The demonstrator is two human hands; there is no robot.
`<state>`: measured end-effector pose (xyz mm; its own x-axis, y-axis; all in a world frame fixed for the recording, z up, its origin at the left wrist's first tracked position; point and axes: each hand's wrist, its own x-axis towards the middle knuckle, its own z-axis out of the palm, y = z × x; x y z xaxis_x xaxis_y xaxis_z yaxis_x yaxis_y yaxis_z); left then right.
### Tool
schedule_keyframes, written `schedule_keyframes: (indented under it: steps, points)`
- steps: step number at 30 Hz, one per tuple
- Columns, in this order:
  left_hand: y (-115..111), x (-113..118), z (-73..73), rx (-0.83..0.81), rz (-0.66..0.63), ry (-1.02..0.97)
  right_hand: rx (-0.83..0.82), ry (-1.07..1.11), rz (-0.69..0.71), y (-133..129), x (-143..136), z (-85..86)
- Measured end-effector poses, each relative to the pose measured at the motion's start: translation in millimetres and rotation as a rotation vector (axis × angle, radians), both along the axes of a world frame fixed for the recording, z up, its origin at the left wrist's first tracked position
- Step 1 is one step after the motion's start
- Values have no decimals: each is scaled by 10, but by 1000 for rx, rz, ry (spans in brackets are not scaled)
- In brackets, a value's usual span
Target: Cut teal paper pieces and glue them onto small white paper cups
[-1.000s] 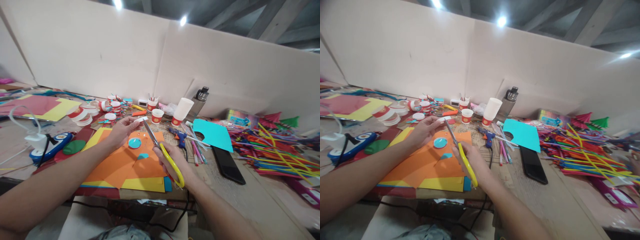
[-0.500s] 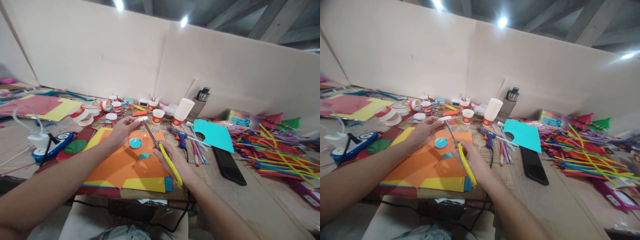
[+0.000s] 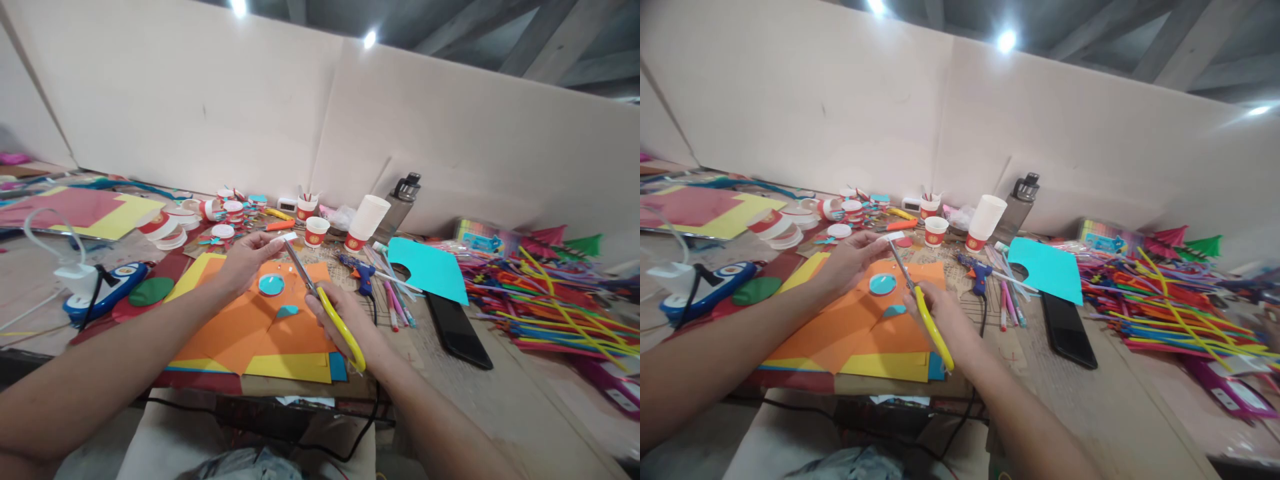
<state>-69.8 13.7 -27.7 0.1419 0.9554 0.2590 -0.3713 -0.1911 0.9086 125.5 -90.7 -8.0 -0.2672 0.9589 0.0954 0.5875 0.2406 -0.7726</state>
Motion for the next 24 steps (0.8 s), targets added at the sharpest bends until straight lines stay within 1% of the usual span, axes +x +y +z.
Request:
schedule_keyframes:
  steps: [10, 16, 24]
  points:
    - [-17, 8, 21, -12, 14, 3, 27, -44, -22, -23, -36, 47]
    - [-10, -2, -2, 5, 29, 54, 48, -70, -47, 3, -33, 6]
    - [15, -8, -51, 35, 41, 64, 92, -75, -65, 12, -52, -35]
